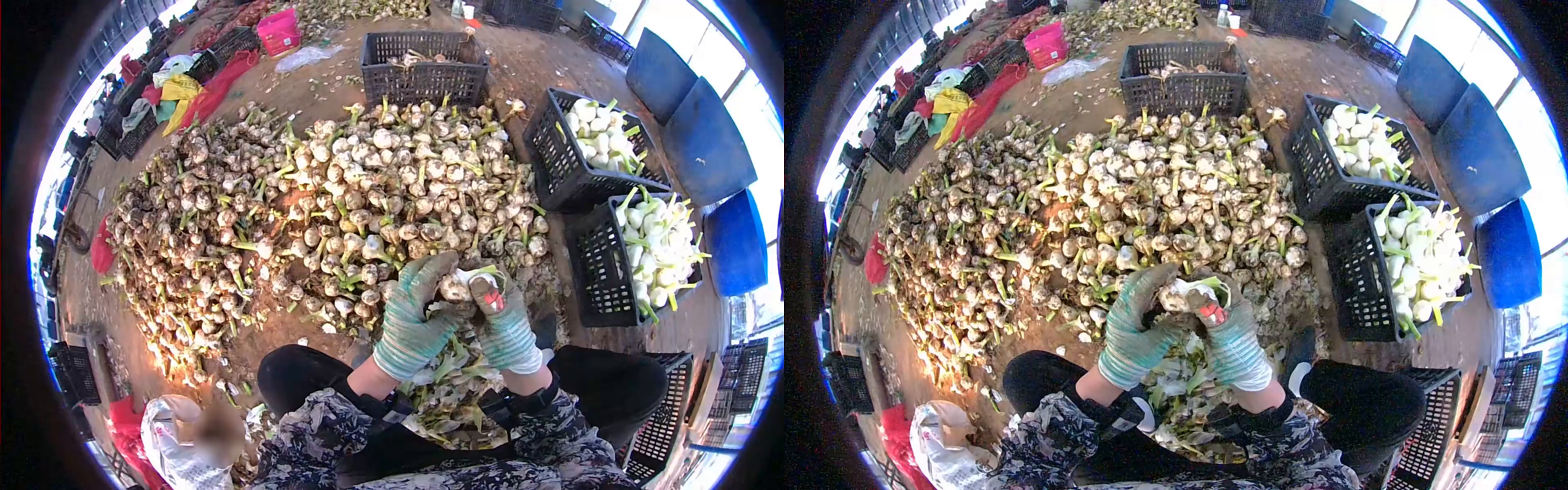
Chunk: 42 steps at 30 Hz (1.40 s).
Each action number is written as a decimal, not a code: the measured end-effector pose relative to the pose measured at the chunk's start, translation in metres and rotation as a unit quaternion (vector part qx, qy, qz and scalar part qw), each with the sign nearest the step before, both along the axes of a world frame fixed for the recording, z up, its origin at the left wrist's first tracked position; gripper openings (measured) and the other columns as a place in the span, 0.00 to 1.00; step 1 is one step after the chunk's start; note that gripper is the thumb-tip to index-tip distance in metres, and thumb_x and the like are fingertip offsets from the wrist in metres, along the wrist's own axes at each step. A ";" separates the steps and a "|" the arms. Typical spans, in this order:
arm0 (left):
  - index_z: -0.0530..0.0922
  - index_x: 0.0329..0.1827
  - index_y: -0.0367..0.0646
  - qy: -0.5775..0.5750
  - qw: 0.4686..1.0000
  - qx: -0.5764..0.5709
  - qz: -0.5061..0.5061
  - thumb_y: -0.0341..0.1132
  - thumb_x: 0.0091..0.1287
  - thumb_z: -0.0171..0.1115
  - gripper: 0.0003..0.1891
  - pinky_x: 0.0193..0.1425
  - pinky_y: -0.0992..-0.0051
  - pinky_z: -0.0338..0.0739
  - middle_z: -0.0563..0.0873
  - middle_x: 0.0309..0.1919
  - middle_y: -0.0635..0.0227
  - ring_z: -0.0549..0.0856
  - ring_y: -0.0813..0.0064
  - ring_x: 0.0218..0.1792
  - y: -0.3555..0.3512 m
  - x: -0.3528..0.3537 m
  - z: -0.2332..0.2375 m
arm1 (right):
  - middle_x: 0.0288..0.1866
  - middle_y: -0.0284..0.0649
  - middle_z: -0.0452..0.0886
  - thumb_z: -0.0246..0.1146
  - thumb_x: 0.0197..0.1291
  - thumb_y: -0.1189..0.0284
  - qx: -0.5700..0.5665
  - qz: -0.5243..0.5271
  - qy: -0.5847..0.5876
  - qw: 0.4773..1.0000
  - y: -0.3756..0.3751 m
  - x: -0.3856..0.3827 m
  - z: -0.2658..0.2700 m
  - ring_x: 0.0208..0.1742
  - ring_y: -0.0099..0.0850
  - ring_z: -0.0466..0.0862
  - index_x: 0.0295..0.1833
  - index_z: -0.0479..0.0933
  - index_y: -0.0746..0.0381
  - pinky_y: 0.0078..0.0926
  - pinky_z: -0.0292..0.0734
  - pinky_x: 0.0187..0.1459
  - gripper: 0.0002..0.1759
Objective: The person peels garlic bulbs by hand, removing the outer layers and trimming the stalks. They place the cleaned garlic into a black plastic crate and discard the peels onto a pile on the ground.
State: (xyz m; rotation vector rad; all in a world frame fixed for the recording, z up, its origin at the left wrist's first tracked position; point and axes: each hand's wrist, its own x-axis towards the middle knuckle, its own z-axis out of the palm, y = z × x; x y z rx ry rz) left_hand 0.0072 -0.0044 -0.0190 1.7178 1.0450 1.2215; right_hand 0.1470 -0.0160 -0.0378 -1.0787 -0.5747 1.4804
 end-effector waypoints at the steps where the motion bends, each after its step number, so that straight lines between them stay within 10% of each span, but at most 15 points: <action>1: 0.68 0.58 0.40 -0.031 0.999 -0.016 -0.006 0.22 0.46 0.66 0.31 0.52 0.73 0.73 0.73 0.49 0.59 0.77 0.64 0.49 -0.001 0.000 0.001 | 0.42 0.37 0.79 0.64 0.52 0.78 0.001 0.001 -0.001 1.000 0.000 0.000 0.002 0.41 0.24 0.78 0.55 0.69 0.65 0.18 0.73 0.44 0.23; 15: 0.67 0.60 0.39 0.019 0.999 0.037 -0.011 0.30 0.54 0.66 0.29 0.50 0.77 0.72 0.76 0.49 0.63 0.78 0.73 0.46 0.004 -0.009 -0.003 | 0.42 0.38 0.80 0.64 0.50 0.82 -0.040 0.008 -0.025 0.999 -0.004 0.014 -0.009 0.39 0.23 0.79 0.55 0.68 0.68 0.21 0.78 0.42 0.24; 18: 0.68 0.59 0.37 -0.082 0.995 -0.047 -0.005 0.28 0.54 0.63 0.27 0.47 0.73 0.74 0.77 0.44 0.59 0.79 0.69 0.43 0.001 -0.002 -0.006 | 0.39 0.38 0.80 0.64 0.49 0.83 -0.017 0.009 -0.058 0.998 -0.007 0.004 -0.002 0.36 0.23 0.79 0.51 0.71 0.68 0.19 0.77 0.40 0.21; 20: 0.68 0.58 0.36 -0.316 0.895 -0.314 -0.008 0.29 0.56 0.63 0.25 0.46 0.77 0.74 0.78 0.40 0.64 0.80 0.74 0.40 0.001 0.000 0.000 | 0.38 0.39 0.81 0.63 0.48 0.83 -0.002 0.022 -0.138 0.990 -0.011 0.000 0.000 0.36 0.22 0.79 0.47 0.74 0.69 0.15 0.74 0.38 0.18; 24: 0.66 0.61 0.36 -0.333 0.804 -0.492 0.009 0.31 0.62 0.56 0.23 0.44 0.85 0.71 0.78 0.40 0.71 0.75 0.82 0.41 0.011 0.004 -0.008 | 0.38 0.40 0.81 0.61 0.48 0.83 0.084 -0.016 -0.278 0.957 -0.013 0.001 -0.023 0.39 0.22 0.79 0.47 0.74 0.70 0.15 0.73 0.38 0.17; 29: 0.66 0.60 0.32 -0.166 0.974 -0.144 0.058 0.40 0.62 0.60 0.27 0.48 0.79 0.73 0.80 0.42 0.64 0.79 0.77 0.40 0.002 0.019 -0.019 | 0.38 0.42 0.80 0.59 0.46 0.86 0.030 -0.050 -0.144 0.988 -0.016 0.007 0.000 0.40 0.25 0.79 0.46 0.74 0.71 0.20 0.74 0.41 0.17; 31: 0.67 0.59 0.32 -0.147 0.971 -0.187 -0.018 0.37 0.64 0.58 0.24 0.47 0.81 0.72 0.81 0.42 0.64 0.78 0.79 0.40 0.003 0.009 -0.010 | 0.38 0.43 0.79 0.59 0.43 0.87 0.131 0.051 -0.354 0.925 -0.016 0.013 0.012 0.40 0.26 0.79 0.45 0.74 0.70 0.22 0.73 0.43 0.18; 36: 0.66 0.59 0.37 -0.329 0.831 -0.430 -0.127 0.40 0.63 0.58 0.25 0.42 0.75 0.77 0.80 0.43 0.62 0.81 0.71 0.38 0.002 -0.002 -0.019 | 0.41 0.41 0.80 0.62 0.45 0.85 0.127 0.052 -0.337 0.932 -0.018 0.034 0.008 0.41 0.26 0.79 0.47 0.74 0.67 0.21 0.72 0.45 0.19; 42: 0.61 0.62 0.39 -0.435 0.791 -0.392 -0.177 0.47 0.58 0.62 0.33 0.43 0.70 0.78 0.75 0.50 0.60 0.79 0.68 0.43 0.009 0.007 -0.031 | 0.40 0.38 0.79 0.59 0.52 0.83 0.035 0.056 -0.142 0.988 -0.018 0.049 -0.011 0.40 0.23 0.78 0.51 0.71 0.66 0.15 0.74 0.41 0.17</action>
